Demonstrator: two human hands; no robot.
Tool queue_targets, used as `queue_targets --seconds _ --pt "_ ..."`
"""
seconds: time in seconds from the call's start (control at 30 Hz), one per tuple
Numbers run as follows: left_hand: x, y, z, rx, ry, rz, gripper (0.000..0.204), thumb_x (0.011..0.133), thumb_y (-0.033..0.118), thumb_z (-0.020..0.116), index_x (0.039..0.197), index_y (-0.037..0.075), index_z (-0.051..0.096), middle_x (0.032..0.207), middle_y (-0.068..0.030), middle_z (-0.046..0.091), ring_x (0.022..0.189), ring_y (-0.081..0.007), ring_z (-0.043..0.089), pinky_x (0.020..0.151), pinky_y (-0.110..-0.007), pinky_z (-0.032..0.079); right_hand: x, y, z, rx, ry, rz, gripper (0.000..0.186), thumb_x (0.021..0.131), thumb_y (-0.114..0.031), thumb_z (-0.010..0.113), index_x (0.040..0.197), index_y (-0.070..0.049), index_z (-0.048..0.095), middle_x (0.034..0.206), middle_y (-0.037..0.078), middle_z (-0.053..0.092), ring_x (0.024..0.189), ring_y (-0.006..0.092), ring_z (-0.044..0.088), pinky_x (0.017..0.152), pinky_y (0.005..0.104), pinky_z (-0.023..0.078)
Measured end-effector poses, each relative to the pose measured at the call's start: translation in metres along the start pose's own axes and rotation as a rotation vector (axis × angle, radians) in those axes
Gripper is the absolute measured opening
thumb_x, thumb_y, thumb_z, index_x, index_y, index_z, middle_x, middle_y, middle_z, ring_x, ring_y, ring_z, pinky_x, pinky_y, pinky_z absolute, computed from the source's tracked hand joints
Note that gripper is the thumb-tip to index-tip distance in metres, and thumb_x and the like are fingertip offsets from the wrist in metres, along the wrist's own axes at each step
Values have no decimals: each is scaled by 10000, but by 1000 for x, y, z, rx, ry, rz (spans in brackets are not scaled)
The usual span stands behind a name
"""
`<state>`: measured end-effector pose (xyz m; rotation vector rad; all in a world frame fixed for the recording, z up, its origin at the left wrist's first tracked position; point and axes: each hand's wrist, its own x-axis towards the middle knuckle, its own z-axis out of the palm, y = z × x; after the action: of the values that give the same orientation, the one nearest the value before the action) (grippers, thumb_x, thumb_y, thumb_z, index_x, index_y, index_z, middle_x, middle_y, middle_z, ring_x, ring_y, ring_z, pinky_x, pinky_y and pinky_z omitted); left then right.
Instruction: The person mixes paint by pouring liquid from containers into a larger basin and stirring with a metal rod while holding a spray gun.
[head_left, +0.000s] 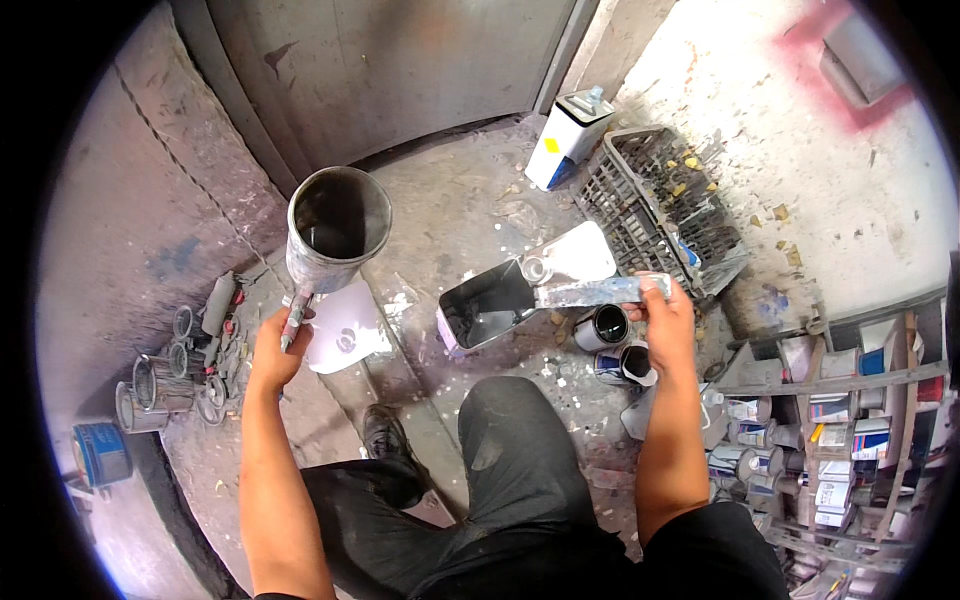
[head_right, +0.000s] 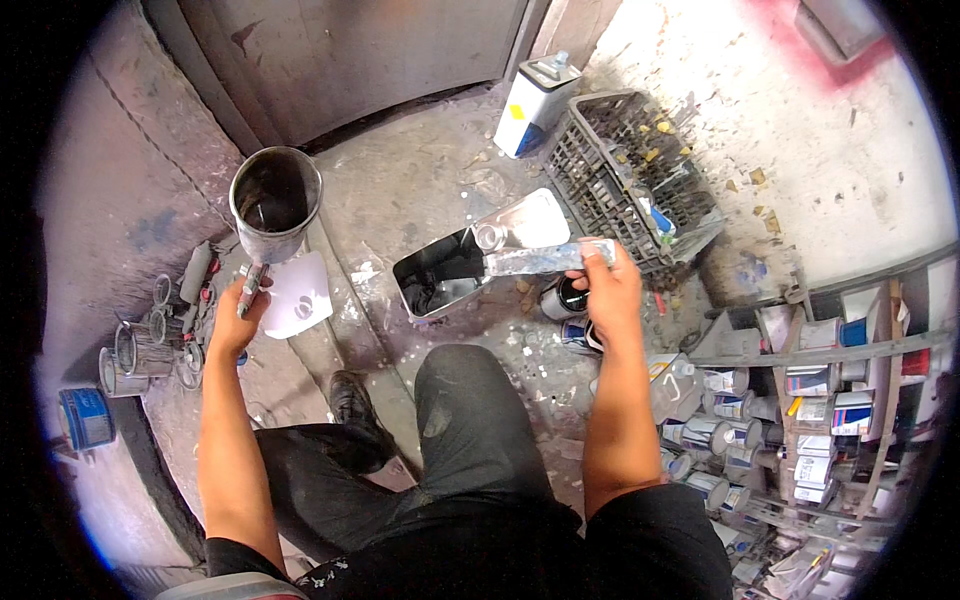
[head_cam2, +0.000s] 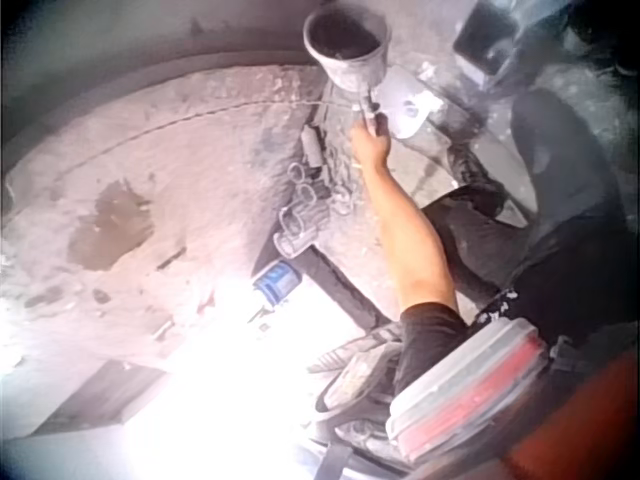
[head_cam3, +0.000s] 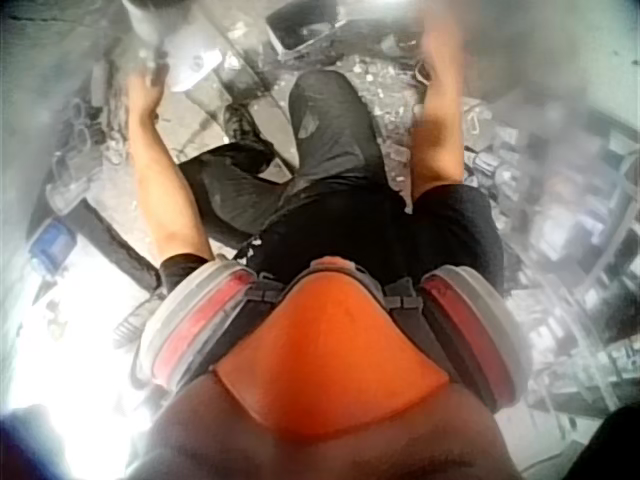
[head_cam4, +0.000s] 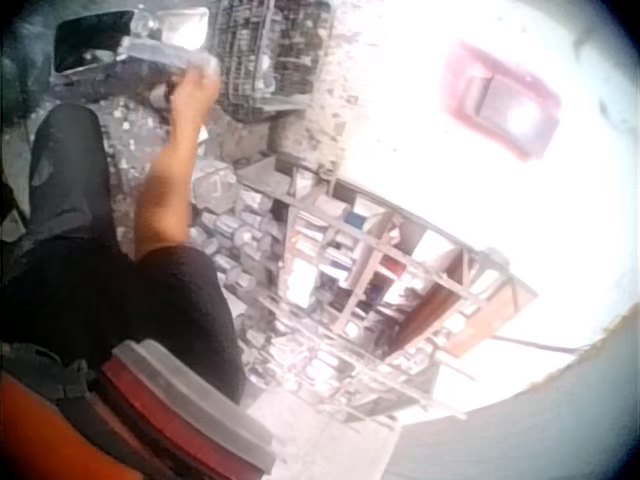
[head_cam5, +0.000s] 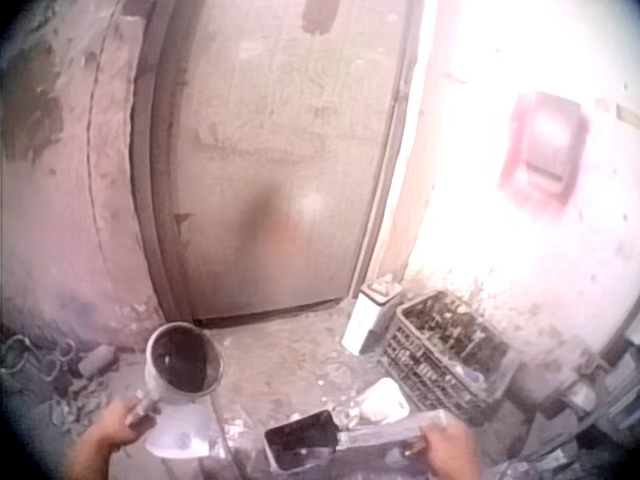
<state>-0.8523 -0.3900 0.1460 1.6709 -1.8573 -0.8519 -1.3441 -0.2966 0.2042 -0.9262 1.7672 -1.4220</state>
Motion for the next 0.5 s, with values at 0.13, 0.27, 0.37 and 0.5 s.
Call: queue_targets --seconds 0.13,0.27,0.37,0.5 --pt "1 7 2 -2 -29 -42 192 800 67 611 985 29 645 818 -83 631 775 -177 583 733 -321 456 -2 -17 -22 69 25 49 222 954 -172 535 1071 5 601 867 67 660 687 124 633 573 224 465" --pt "3 12 3 -37 -42 -62 191 796 58 609 982 32 638 803 -60 614 764 -159 563 725 -309 449 1 -15 -35 131 23 20 244 952 -175 534 1101 11 588 886 74 652 691 139 637 567 227 470" --pt "4 9 6 -49 -9 -6 201 795 86 611 973 7 663 817 -121 656 767 -201 613 720 -330 469 3 -13 -36 91 25 -4 259 956 -258 533 1116 -59 576 766 67 649 583 88 561 429 237 416" --pt "5 9 6 -50 -23 11 201 794 82 608 970 -2 657 821 -115 650 775 -195 607 731 -327 465 2 -18 -38 133 12 28 257 951 -188 541 1115 4 590 888 66 651 693 139 634 571 226 472"
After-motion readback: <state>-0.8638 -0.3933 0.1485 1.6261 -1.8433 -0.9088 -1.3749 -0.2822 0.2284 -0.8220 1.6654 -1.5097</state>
